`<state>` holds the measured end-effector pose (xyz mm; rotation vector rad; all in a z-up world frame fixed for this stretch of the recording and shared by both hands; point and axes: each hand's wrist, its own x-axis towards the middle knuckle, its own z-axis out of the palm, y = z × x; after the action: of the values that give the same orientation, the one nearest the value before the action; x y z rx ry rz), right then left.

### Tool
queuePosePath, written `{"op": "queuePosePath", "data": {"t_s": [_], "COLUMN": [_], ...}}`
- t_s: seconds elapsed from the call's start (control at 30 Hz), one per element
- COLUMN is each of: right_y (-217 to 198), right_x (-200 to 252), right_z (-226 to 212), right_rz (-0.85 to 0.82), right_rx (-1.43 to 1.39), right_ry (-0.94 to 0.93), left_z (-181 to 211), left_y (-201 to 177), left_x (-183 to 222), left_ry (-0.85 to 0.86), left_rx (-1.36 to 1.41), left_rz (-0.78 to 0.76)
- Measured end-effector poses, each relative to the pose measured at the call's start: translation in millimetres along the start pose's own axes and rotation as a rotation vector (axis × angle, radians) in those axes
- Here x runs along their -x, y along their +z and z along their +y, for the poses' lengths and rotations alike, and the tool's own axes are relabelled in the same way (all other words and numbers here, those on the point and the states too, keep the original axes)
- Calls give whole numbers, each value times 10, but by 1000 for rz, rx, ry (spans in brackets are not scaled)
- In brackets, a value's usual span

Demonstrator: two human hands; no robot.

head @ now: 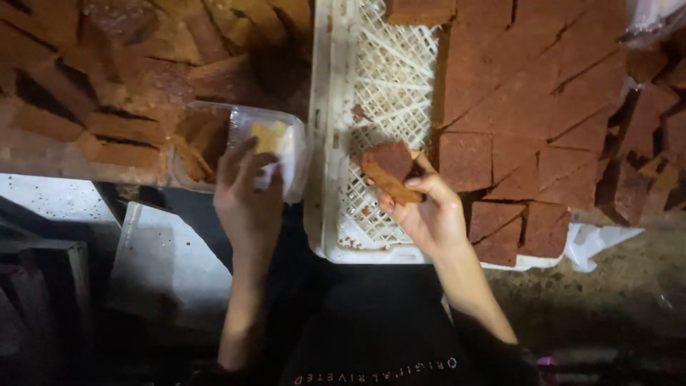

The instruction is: Packaging triangular pieces of baked goods into a plastic container

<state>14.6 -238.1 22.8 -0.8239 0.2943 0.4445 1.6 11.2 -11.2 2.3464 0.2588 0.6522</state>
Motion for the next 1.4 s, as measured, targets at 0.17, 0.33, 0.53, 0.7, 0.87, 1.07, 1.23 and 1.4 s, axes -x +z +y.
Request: {"op": "queuePosePath", "data": {"t_s": [0.17,0.33,0.53,0.7,0.87,1.07,1.23,1.4], "right_y": [194,680,749,748,855,94,309,653], "right_x": [127,222,250,122,16,-148,-58,67], "right_z": [32,100,72,-163,-357,-212,-88,-46], "right_rz": [-67,-73,-200,-361,-482,-359,-288,-264], "right_rx": [423,1225,1429,1507,1393,1167,1358,1591], "right_ry": [-291,-839,-901,-917,-819,-761,-947,-1015], "left_z": [165,651,706,720,686,670,691,779], "left_y": [-28,-162,-189,-135,-124,-229,-143,-3], "left_x": [-46,27,-28,5,-53,-193,-161,-74], "left_ry": [58,91,173,171,137,57,94,124], "left_rx": [146,43,-9,-18,26,385,296,213], "left_rz": [-76,36,45,11,-14,-73,-53,-28]}}
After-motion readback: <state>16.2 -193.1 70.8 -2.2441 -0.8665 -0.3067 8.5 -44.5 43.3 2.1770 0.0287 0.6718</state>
